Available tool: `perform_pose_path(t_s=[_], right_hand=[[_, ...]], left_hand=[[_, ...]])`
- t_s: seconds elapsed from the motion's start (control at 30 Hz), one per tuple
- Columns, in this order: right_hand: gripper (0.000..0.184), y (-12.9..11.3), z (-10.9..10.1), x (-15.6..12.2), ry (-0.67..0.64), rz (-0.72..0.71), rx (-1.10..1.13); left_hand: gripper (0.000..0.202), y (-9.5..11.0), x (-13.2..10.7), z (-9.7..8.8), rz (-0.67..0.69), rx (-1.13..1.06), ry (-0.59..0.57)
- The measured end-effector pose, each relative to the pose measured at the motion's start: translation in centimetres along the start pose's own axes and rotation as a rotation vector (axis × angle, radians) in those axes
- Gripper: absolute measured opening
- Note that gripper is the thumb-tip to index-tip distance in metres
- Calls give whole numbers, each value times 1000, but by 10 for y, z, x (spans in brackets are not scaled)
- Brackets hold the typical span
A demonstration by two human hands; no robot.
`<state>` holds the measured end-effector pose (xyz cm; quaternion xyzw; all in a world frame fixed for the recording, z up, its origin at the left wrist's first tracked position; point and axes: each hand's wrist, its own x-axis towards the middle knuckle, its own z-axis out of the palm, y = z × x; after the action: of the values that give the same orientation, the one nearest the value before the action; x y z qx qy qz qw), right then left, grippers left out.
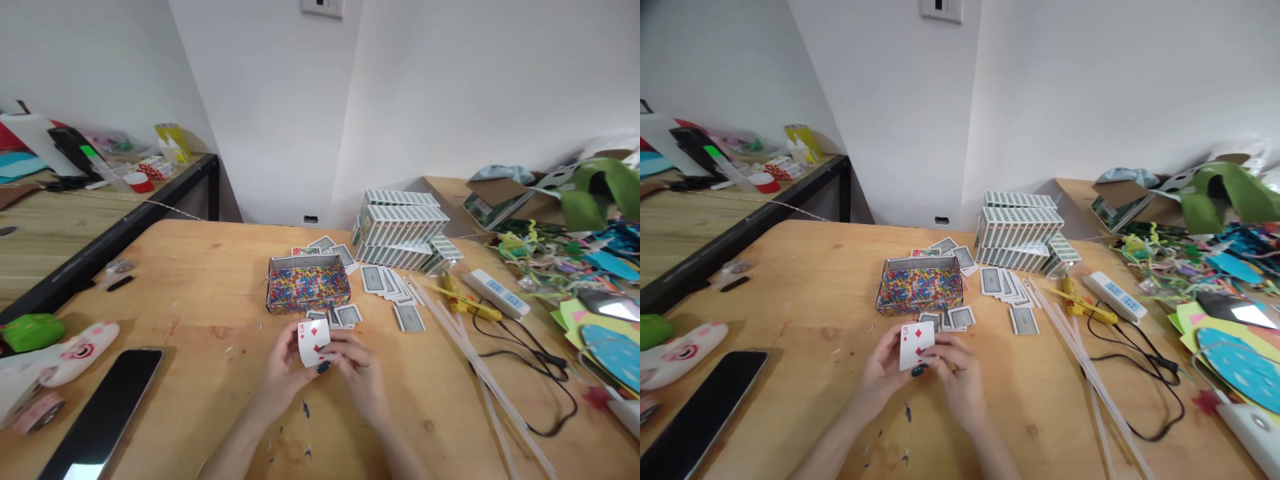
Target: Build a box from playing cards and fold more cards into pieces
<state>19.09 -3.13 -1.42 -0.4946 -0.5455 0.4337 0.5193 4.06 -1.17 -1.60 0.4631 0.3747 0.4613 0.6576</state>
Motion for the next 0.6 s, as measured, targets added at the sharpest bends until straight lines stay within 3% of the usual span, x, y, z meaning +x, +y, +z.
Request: perform_pose_path(t_s=[0.37, 0.6], right_hand=[[14, 5, 6, 0, 66, 83, 17], [23, 2, 12, -2, 56, 218, 245]], left_hand=[[29, -3, 2, 2, -65, 5, 125], [25, 0, 3, 9, -88, 29, 222]])
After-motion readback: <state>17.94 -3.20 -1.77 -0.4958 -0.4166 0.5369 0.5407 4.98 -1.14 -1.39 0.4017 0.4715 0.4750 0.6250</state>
